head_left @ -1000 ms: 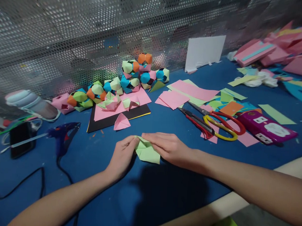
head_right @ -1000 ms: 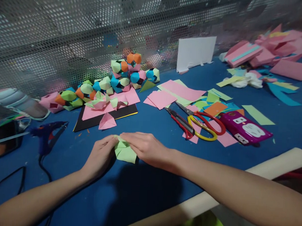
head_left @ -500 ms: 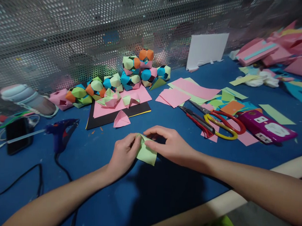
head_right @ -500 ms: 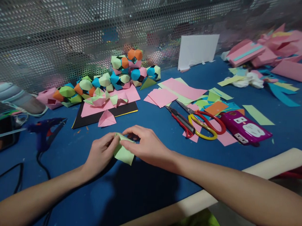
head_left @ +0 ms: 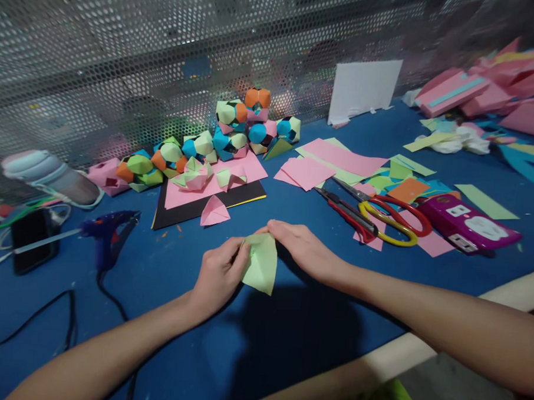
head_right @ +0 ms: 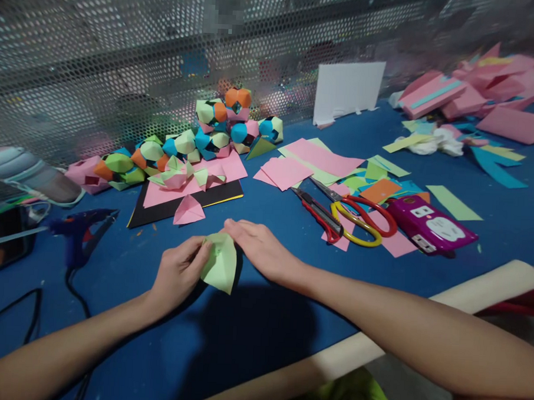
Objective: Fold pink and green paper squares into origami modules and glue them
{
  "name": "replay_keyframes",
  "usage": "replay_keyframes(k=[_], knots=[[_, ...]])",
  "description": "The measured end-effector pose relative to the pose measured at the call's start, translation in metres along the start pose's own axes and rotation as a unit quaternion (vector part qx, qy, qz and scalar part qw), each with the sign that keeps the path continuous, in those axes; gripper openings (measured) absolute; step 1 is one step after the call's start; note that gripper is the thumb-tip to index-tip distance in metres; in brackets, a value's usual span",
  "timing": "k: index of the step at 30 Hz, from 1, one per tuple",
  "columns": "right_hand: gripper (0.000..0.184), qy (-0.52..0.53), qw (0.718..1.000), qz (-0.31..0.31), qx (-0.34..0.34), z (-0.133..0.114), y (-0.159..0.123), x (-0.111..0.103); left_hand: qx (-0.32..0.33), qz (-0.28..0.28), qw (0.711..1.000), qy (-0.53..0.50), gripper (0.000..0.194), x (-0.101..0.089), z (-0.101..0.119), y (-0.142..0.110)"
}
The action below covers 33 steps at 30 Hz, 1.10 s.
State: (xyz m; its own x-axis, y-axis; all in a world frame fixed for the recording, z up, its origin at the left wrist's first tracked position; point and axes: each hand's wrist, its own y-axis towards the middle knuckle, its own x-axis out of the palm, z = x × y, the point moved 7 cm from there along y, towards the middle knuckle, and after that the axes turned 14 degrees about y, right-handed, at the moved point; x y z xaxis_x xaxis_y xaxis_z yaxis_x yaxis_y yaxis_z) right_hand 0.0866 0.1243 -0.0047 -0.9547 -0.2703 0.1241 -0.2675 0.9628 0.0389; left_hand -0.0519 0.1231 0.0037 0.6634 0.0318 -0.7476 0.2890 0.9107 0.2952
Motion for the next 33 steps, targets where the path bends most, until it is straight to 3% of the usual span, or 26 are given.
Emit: replay_keyframes(k=[4, 6, 11, 17, 22, 33], knots=[[0.056, 0.174, 0.982, -0.013, 0.074, 0.015, 0.003, 0.004, 0.010, 0.006, 1.000, 0.013, 0.017, 0.000, 0.000, 0.000], [0.057, 0.214, 0.973, 0.001, 0.090, 0.021, 0.004, 0.004, 0.016, 0.005, 1.000, 0.021, 0.017, 0.001, 0.000, 0.001], [0.027, 0.104, 0.992, 0.000, 0.078, 0.019, 0.003, 0.005, 0.025, -0.002, 1.000, 0.019, 0.016, 0.003, 0.001, 0.000], [0.020, 0.006, 0.998, 0.010, 0.056, 0.012, 0.000, 0.006, 0.053, -0.011, 0.998, 0.043, 0.020, 0.005, 0.005, -0.002], [0.019, -0.013, 0.999, 0.004, 0.039, 0.013, 0.001, 0.002, 0.083, -0.010, 0.994, 0.068, 0.024, 0.004, 0.009, -0.004], [0.016, -0.048, 0.999, 0.014, 0.016, 0.007, 0.001, -0.001, 0.078, -0.052, 0.995, 0.034, 0.026, 0.007, 0.010, -0.005]])
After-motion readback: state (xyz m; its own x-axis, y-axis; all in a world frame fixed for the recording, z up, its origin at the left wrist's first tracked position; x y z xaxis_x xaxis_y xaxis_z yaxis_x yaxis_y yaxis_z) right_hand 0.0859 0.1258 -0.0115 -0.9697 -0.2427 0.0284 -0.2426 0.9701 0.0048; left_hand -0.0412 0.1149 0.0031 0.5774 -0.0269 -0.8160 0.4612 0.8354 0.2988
